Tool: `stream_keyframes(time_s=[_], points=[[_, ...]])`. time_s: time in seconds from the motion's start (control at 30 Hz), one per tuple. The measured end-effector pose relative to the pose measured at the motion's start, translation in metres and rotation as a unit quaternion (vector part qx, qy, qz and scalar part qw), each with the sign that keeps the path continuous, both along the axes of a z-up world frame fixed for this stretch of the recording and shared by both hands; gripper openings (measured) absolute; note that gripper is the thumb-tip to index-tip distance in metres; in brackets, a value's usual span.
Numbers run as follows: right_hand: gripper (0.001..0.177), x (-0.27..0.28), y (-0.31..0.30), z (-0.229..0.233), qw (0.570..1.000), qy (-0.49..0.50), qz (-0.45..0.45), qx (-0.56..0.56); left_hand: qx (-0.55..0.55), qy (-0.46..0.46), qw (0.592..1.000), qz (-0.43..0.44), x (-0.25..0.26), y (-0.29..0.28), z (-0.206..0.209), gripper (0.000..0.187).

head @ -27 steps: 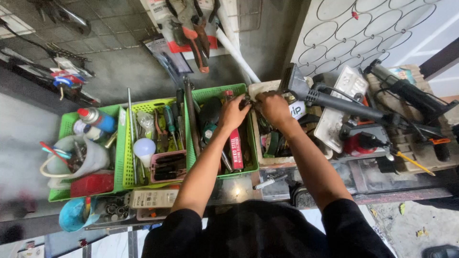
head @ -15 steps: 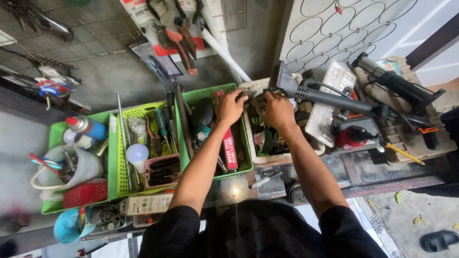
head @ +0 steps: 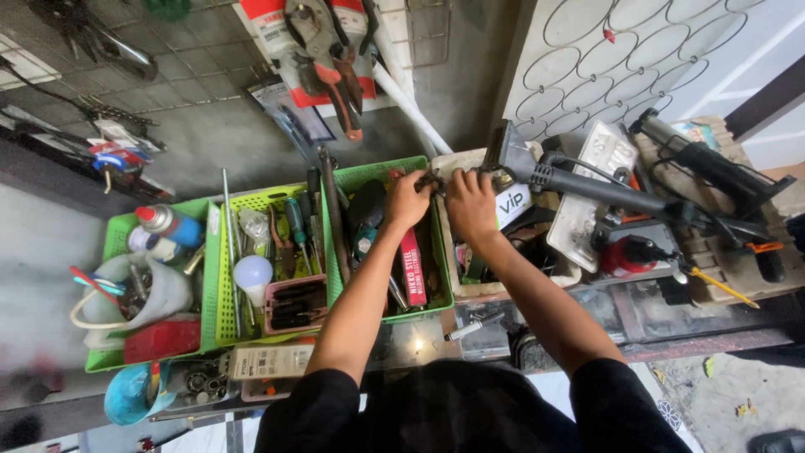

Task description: The person is repairing or assembling parts of a manual air pump at a workbench.

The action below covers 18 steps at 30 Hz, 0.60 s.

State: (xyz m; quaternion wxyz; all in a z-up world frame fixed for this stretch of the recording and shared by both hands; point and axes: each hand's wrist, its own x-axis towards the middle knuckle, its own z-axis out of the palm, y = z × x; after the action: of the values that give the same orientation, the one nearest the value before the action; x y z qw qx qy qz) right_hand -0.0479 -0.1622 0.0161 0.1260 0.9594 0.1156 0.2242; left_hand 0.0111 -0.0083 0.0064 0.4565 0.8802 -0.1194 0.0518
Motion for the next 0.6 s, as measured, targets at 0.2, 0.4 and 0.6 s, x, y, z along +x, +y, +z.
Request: stream_keyframes(time_s=[0.2, 0.4, 0.6], points=[[0.043, 0.007, 0.005, -0.020, 0.993, 0.062, -0.029, -0.093, -0.024, 0.041, 0.999, -0.023, -0.001, 0.004, 0.006, 0.038], [0.041, 0.012, -0.008, -0.042, 0.993, 0.084, -0.024, -0.075, -0.095, 0.072, 0.991, -0.062, 0.007, 0.007, -0.021, 0.044], [0.044, 0.012, -0.001, -0.028, 0.984, 0.109, -0.057, -0.129, -0.088, 0.071, 0.990, -0.079, 0.009, 0.009, -0.034, 0.047]])
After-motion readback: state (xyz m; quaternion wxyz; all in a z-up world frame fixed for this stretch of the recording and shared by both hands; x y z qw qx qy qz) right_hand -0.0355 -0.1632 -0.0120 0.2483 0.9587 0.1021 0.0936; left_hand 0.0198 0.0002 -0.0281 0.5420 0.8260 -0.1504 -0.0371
